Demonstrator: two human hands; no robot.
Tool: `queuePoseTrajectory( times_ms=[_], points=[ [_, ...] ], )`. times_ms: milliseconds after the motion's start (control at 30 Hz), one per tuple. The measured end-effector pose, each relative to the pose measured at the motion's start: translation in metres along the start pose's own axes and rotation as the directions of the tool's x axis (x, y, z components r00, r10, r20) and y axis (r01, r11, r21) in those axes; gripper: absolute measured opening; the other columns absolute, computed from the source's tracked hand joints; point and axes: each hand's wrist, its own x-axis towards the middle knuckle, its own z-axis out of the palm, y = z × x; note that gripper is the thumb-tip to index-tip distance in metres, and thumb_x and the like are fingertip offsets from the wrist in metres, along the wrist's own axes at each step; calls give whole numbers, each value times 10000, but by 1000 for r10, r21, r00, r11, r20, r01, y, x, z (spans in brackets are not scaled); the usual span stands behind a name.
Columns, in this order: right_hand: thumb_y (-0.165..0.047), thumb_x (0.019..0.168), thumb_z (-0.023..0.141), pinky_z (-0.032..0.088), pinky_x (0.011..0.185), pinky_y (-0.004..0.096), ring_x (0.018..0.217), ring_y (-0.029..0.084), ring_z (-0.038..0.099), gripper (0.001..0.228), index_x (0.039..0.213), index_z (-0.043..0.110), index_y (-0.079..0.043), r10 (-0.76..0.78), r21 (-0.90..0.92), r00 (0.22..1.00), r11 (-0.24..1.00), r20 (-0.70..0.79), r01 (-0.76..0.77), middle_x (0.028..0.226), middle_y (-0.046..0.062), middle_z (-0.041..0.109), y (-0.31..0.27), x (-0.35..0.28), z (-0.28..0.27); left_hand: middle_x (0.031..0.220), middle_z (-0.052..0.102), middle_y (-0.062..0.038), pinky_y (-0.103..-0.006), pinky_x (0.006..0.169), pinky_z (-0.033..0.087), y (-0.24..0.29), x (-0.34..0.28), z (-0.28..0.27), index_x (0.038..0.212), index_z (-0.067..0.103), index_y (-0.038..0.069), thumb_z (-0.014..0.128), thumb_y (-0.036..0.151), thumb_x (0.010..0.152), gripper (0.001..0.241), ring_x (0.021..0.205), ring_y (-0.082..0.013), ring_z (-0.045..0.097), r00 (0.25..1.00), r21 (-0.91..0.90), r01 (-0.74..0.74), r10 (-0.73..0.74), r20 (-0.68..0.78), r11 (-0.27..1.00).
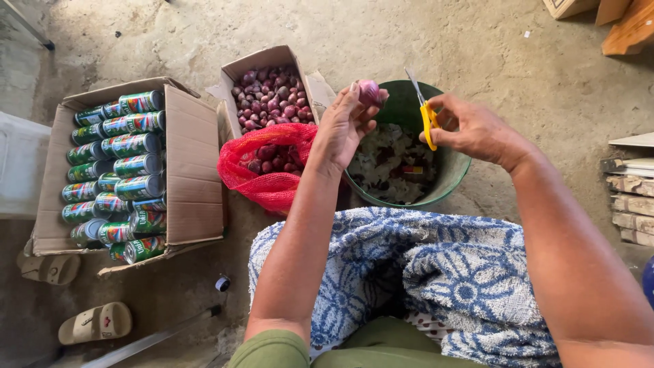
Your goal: Trimming and peeling small red onions using a pair of scissors.
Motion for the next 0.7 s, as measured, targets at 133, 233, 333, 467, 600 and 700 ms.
queuePoseTrajectory(
  times_ms=[133, 233, 333, 467, 600, 700],
  points=[
    [-426, 807, 766, 505, 947, 352, 1062, 206, 690, 679, 1397, 588, -140, -64, 13, 994, 998, 88, 63, 1085, 110, 758, -3, -2, 2, 1161, 736, -82, -317, 769, 524, 5, -1, 5, 1328, 587, 179, 614, 306, 1028, 327, 917, -170, 653, 994, -45, -90, 87, -64, 995],
    [-417, 805, 739, 520, 798, 367, 951, 172, 662, 656, 1385, 579, -156, 22, 128, 985, 991, 168, -44, 1034, 82, 747, -15, -6, 8, 1161, 736, -84, -316, 812, 574, 4, 1, 3, 1312, 601, 167, 596, 240, 998, 323, 989, -188, 700, 994, -146, -111, 108, -29, 983],
    [-405, 796, 756, 526, 745, 357, 858, 159, 670, 646, 1358, 585, -135, 19, 105, 982, 994, 186, -39, 976, 70, 750, -19, -4, 20, 1141, 730, -126, -326, 767, 583, -3, 5, 1, 1275, 593, 131, 640, 203, 1010, 279, 949, -218, 717, 986, -132, -145, 133, -99, 981],
    [-408, 814, 779, 550, 726, 324, 779, 155, 691, 653, 1352, 577, -98, -18, 97, 994, 995, 109, 7, 938, 84, 750, -19, -1, 28, 1112, 733, -144, -321, 789, 601, -6, 2, 4, 1265, 600, 64, 684, 130, 996, 289, 976, -232, 744, 979, -43, -186, 181, -91, 982],
    [-388, 809, 785, 551, 694, 328, 765, 160, 689, 653, 1354, 580, -92, -25, 122, 994, 992, 108, 12, 946, 94, 755, -13, 4, 29, 1090, 751, -135, -308, 806, 612, -5, -1, 10, 1235, 612, 48, 697, 97, 969, 283, 984, -223, 747, 981, 15, -182, 183, -63, 983],
    [-356, 843, 758, 548, 677, 298, 747, 140, 678, 597, 1354, 586, -99, -15, 143, 993, 990, 119, -2, 936, 71, 759, -9, 6, 29, 1090, 751, -134, -302, 813, 611, -1, -6, 17, 1210, 632, 42, 702, 95, 976, 249, 983, -209, 746, 987, 50, -148, 150, -51, 988]
  ],
)
